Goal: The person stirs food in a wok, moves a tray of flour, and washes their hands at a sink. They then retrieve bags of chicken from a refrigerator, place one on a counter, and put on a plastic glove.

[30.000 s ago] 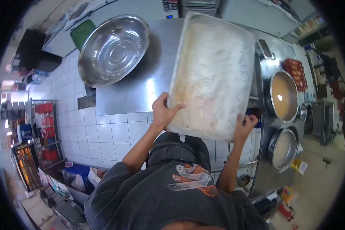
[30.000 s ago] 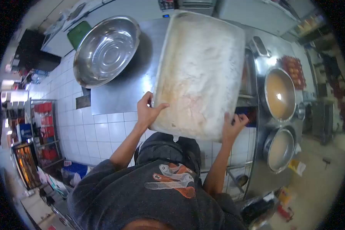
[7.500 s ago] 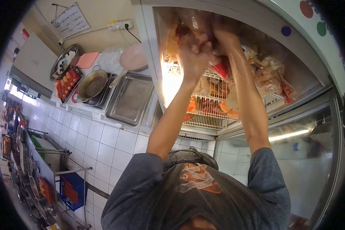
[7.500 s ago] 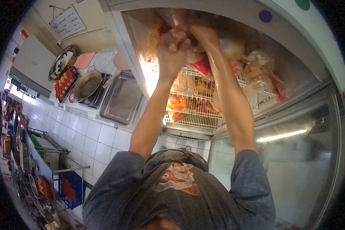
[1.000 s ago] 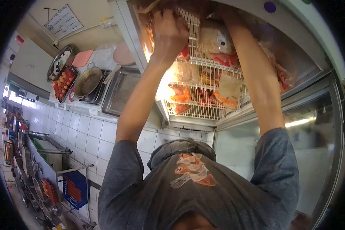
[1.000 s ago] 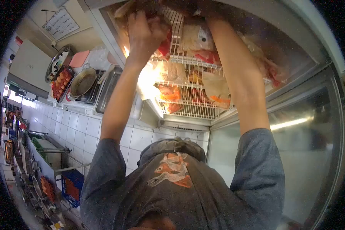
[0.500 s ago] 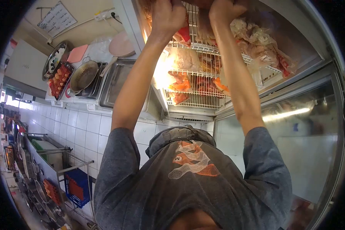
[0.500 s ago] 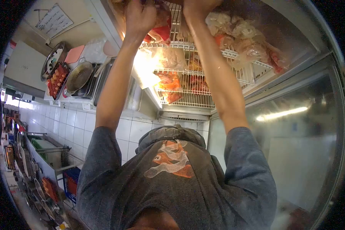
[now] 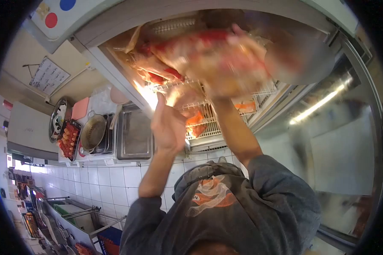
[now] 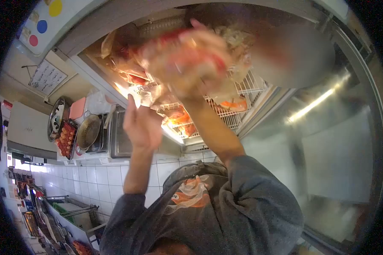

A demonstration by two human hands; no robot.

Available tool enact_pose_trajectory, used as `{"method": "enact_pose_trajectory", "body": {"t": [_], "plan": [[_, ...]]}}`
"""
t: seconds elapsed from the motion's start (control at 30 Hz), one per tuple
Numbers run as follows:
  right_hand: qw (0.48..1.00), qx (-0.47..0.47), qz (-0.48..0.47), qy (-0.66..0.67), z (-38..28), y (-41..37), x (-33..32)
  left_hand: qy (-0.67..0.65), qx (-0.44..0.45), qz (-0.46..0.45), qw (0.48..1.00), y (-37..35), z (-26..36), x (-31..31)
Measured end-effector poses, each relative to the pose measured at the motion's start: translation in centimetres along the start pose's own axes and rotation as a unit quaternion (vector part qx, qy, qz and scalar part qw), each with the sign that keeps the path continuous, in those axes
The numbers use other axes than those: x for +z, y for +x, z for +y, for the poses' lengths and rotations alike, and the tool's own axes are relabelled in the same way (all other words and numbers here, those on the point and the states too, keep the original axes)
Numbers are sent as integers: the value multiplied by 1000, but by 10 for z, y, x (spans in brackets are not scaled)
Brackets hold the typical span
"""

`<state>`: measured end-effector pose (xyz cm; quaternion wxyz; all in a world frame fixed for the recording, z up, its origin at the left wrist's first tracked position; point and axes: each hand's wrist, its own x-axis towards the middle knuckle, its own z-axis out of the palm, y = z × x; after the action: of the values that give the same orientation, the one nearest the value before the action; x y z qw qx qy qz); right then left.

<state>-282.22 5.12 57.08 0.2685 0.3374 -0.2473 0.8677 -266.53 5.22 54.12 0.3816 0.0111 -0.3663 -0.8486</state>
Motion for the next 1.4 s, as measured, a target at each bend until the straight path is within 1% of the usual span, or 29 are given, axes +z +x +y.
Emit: {"method": "enact_pose_trajectory", "body": {"t": [0.03, 0.13, 0.23, 0.27, 0.3, 0.33, 0.37, 0.4, 0.43, 0.47, 0.5, 0.53, 0.57, 0.63, 0.67, 0.73, 0.77, 0.8, 0.83, 0.9, 0.93, 0.97, 1.07, 1.17, 1.2, 1.3, 1.33, 1.4], "plan": [[1000, -15, -19, -10, -12, -5, -13, -140, -198, -61, 968, -7, 1, -7], [989, -91, -100, -56, -47, -28, -52, -221, -185, 16, 957, 0, -15, 23], [967, -169, -168, -85, -80, -51, -84, -102, -169, 58, 979, -1, -37, 8], [964, -168, -180, -100, -89, -57, -92, -169, -175, 34, 969, -6, -53, -19], [965, -146, -186, -116, -97, -63, -101, -234, -184, 10, 955, -11, -69, -47], [969, -89, -184, -137, -106, -70, -113, -174, -172, 19, 969, -17, -66, -27], [974, 17, -169, -153, -116, -78, -127, -114, -159, 26, 980, -20, -65, -16], [966, 129, -149, -168, -126, -86, -141, -146, -175, 26, 973, -22, -73, -23], [947, 233, -129, -180, -136, -94, -155, -135, -140, 37, 980, -26, -79, -25], [893, 436, -89, -61, -148, -107, -190, -122, -106, 47, 986, -31, -86, -24], [851, 522, -53, 13, -152, -106, -188, -109, -71, 56, 990, -33, -95, -24], [793, 603, 4, 86, -155, -105, -186, -95, -46, 95, 990, -35, -108, -28], [726, 669, 70, 142, -158, -104, -183, -80, -57, 105, 990, -41, -118, -38], [671, 686, 139, 244, -161, -102, -177, -51, -77, 113, 989, -44, -130, -50], [655, 684, 161, 278, -157, -101, -182, -37, -80, 111, 990, -48, -135, -55], [677, 677, 137, 256, -148, -102, -184, -9, -83, 106, 991, -52, -131, -59], [687, 673, 121, 246, -144, -102, -184, -25, -78, 66, 994, -58, -130, -68], [673, 679, 125, 267, -140, -103, -187, -40, -71, 26, 996, -68, -130, -85], [671, 690, 111, 247, -137, -103, -186, -54, -65, -13, 996, -80, -129, -101], [667, 710, 81, 209, -127, -103, -179, -77, 16, 102, 992, -101, -122, -122], [680, 689, 103, 231, -119, -110, -181, -42, 15, 47, 998, -102, -103, -119], [673, 703, 83, 216, -110, -112, -186, -7, 15, -3, 1000, -104, -86, -115], [645, 740, 16, 188, -82, -106, -191, -113, -38, 15, 993, -112, -65, -111], [628, 759, -25, 169, -54, -95, -188, -265, -87, -2, 960, -118, -58, -110], [654, 741, -23, 152, -49, -91, -175, -268, -66, -15, 961, -115, -63, -113], [669, 725, -23, 163, -12, -107, -187, -183, -62, 88, 977, -103, -75, -121], [673, 722, 0, 163, -7, -106, -187, -235, -70, 98, 965, -98, -79, -123], [685, 703, -4, 192, 0, -98, -184, -338, -88, 116, 930, -89, -86, -125]]}}
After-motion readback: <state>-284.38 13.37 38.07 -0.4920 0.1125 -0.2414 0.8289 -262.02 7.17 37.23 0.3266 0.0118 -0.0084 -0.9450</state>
